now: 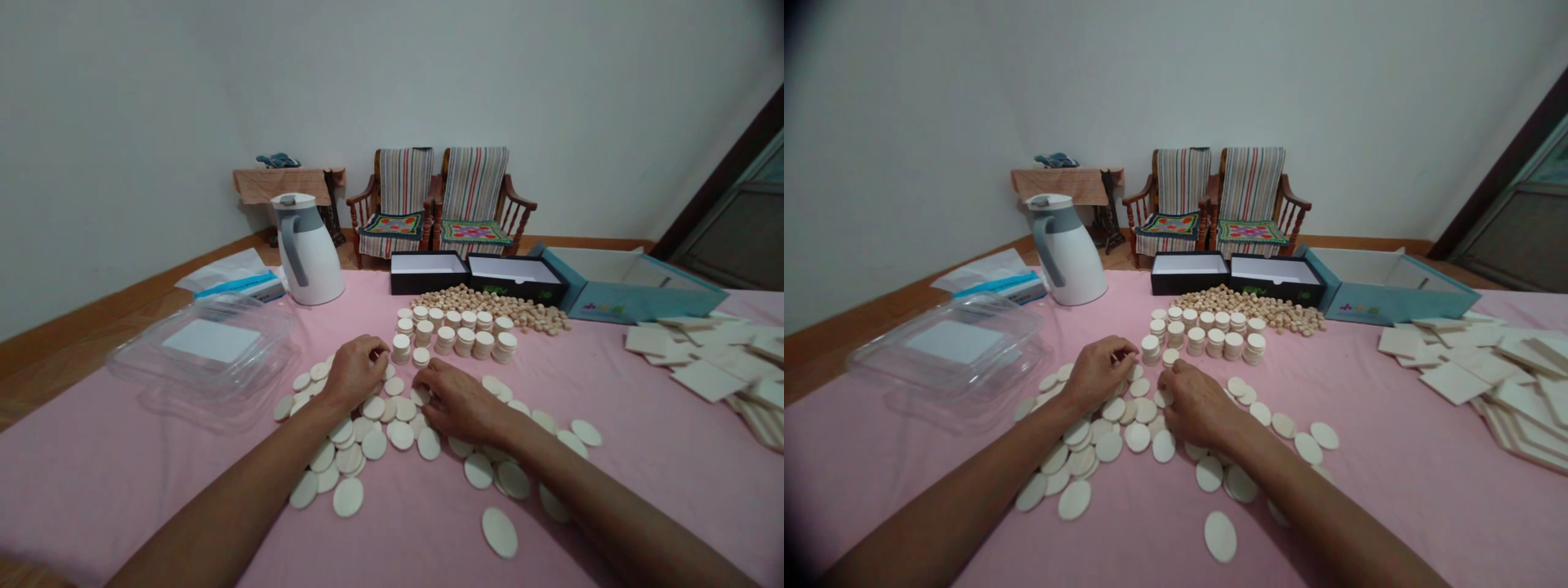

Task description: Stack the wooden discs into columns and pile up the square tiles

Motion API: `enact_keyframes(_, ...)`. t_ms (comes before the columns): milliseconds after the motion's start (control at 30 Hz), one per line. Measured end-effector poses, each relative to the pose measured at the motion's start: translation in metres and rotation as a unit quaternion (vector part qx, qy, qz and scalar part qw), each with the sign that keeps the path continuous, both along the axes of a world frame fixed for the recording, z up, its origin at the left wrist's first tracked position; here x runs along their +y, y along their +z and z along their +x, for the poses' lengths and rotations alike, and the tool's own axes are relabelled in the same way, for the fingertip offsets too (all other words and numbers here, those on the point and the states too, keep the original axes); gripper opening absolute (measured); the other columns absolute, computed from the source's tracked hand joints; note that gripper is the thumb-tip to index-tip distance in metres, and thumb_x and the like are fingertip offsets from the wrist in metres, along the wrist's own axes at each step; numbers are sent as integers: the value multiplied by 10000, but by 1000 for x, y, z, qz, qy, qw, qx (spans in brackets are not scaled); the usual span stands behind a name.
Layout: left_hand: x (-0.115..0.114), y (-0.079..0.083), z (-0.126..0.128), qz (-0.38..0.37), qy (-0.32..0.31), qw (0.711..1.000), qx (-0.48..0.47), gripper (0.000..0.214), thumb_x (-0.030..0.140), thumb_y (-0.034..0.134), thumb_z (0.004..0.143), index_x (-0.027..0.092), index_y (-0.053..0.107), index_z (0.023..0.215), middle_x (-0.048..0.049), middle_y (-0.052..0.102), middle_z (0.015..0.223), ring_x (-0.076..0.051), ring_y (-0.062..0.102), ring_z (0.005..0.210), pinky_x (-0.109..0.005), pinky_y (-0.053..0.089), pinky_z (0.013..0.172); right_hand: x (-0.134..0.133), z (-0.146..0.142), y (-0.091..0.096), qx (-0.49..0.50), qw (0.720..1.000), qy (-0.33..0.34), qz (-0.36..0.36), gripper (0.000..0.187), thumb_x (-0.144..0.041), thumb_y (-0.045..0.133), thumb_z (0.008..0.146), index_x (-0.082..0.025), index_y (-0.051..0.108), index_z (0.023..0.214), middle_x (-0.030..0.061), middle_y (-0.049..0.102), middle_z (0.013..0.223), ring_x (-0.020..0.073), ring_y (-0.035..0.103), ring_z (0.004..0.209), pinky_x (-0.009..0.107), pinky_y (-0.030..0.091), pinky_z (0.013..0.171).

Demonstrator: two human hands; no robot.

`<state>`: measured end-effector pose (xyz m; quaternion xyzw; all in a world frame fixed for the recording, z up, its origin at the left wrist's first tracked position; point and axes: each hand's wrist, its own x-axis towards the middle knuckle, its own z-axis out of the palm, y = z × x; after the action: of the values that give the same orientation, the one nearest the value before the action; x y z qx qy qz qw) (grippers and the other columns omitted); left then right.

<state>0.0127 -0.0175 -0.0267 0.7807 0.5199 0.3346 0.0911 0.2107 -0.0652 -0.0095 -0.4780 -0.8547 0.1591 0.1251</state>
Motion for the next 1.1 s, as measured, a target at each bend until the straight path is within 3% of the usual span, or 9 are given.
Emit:
enact_keyframes(133, 0, 0, 0, 0, 0, 1000, 3, 143, 151, 544, 773, 180, 682, 798, -12, 668, 767, -125, 592, 686, -229, 428, 643, -2, 5, 4, -34, 996, -76, 13, 240, -302, 586, 746, -151, 571, 931, 78, 561, 904, 177, 503, 756, 274, 312, 623)
enact_keyframes(433, 1, 1, 1, 2, -5, 1000, 2, 141, 159, 540, 781, 179, 679, 796, -9, 659, 755, -121, 585, 679, -227, 424, 638, 6, 8, -9, 36, 999, -28, -14, 306, -126, 522, 710, -205, 606, 993, 30, 538, 870, 124, 493, 700, 239, 310, 613)
enact_keyframes(600, 0, 1, 1, 0, -3, 1000, 1, 144, 152, 538, 777, 179, 679, 789, -9, 663, 757, -123, 586, 685, -228, 429, 642, 2, 3, -3, -1, 998, -59, 17, 159, -163, 517, 733, -161, 572, 882, 52, 540, 870, 138, 485, 709, 251, 314, 603)
enact_keyframes(800, -1, 2, 1, -4, 5, 1000, 7, 150, 143, 547, 770, 181, 687, 804, -16, 677, 781, -130, 597, 690, -236, 439, 645, 19, 2, 14, -46, 985, -104, 131, 253, -229, 507, 793, -138, 562, 1023, 122, 553, 1011, 208, 526, 860, 292, 350, 674)
enact_keyframes(1100, -3, 4, 3, -11, 3, 1000, 5, 150, 134, 544, 772, 172, 687, 795, -18, 670, 765, -127, 595, 686, -232, 434, 648, 35, -10, 11, -99, 982, -116, 111, 292, -236, 455, 844, -154, 535, 1112, 136, 567, 1079, 216, 569, 864, 288, 341, 616)
